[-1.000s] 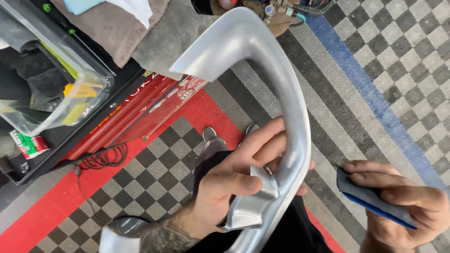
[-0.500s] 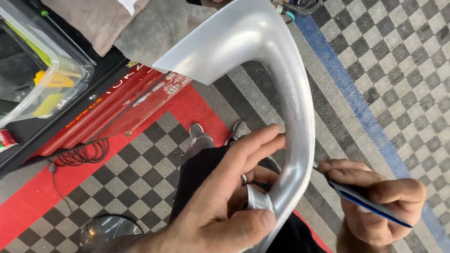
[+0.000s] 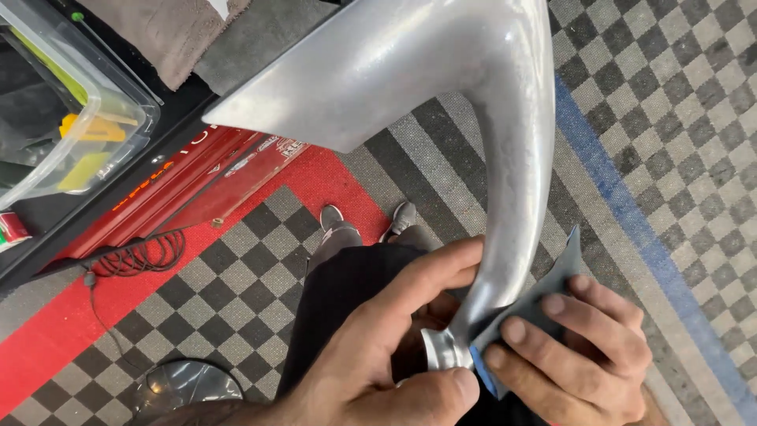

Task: The person retrieves a silver car part from a storage container and performs wet sanding on it using a sanding sheet and water at a wash station.

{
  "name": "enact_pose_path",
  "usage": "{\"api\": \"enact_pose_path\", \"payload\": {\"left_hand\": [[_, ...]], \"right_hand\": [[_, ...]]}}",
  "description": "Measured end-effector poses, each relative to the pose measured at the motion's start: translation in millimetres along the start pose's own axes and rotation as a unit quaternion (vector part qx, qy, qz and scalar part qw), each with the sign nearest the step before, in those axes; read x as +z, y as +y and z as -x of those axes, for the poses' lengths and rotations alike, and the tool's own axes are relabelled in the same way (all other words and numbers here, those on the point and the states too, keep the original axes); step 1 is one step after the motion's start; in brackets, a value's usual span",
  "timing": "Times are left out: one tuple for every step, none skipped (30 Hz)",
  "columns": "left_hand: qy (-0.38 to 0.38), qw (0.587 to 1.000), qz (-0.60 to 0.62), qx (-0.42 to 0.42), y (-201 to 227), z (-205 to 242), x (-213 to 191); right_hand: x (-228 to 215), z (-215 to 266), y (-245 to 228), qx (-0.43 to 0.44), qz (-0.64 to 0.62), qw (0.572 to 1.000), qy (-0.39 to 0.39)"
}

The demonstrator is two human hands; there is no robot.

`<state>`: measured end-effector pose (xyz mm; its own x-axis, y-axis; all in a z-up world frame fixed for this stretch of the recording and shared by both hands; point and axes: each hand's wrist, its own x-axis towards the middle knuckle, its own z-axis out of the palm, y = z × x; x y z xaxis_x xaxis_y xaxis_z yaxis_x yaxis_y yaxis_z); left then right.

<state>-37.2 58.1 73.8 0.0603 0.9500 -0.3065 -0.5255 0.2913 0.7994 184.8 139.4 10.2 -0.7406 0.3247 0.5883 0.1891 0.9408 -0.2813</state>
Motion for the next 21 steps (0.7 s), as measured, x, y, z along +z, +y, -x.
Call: {"api": "enact_pose_path", "payload": {"left_hand": [[-0.015,1.0,0.023,-0.014,2,0,-1],[-0.029,0.998,0.046,-0.028,4,0,-2],[-0.03,0.998,0.047,-0.03,3,1,-3],[-0.027,0.999,0.035,-0.027,2,1,-4],[-0.026,0.999,0.023,-0.023,1,1,-4],[-0.028,0.999,0.024,-0.023,-1,2,-2],[-0.015,0.998,0.048,-0.025,-2,3,0],[-0.002,0.997,0.071,-0.026,-4,5,1],[0.003,0.997,0.07,-0.025,-1,6,1],[-0.001,0.999,0.046,-0.022,2,7,0],[-0.011,1.0,0.018,-0.016,5,6,-1],[-0.012,1.0,0.015,-0.012,6,4,-3],[-0.017,1.0,0.014,0.013,6,4,-1],[-0.022,0.999,0.013,0.039,6,5,-1],[-0.022,0.999,0.015,0.038,3,7,-1],[-0.022,0.999,0.029,0.016,1,10,-1],[-0.02,0.999,0.035,0.003,0,10,-2],[-0.019,0.999,0.029,0.01,0,9,-2],[-0.003,0.999,0.038,0.0,-1,11,0],[0.013,0.999,0.048,-0.009,-4,12,1],[0.014,0.999,0.05,-0.011,-2,12,1]], "right_hand": [[-1,-4,3,-0.039,0.016,0.999,-0.007],[-1,-8,7,-0.078,0.032,0.996,-0.014],[-1,-11,10,-0.077,0.032,0.996,-0.015],[-1,-14,14,-0.092,0.032,0.995,-0.018],[-1,-17,17,-0.108,0.033,0.993,-0.021],[3,-16,18,-0.107,0.034,0.993,-0.022],[8,-17,21,-0.123,0.0,0.992,0.007],[14,-17,23,-0.138,-0.034,0.989,0.037],[5,-16,18,-0.14,-0.038,0.989,0.038],[-5,-15,13,-0.171,-0.013,0.984,-0.054],[-13,-14,10,-0.202,0.02,0.969,-0.144],[-6,-20,18,-0.204,0.022,0.969,-0.141],[-2,-25,24,-0.194,0.019,0.978,-0.069],[2,-29,30,-0.182,0.016,0.983,0.004],[0,-19,15,-0.181,0.015,0.983,0.002],[-1,-10,0,-0.121,0.035,0.992,-0.016],[1,-4,-9,-0.067,0.056,0.996,-0.025],[5,-15,4,-0.073,0.056,0.996,-0.018],[6,-22,12,-0.118,0.037,0.992,0.003],[7,-29,20,-0.163,0.017,0.986,0.023],[3,-23,12,-0.162,0.016,0.987,0.02]]}}
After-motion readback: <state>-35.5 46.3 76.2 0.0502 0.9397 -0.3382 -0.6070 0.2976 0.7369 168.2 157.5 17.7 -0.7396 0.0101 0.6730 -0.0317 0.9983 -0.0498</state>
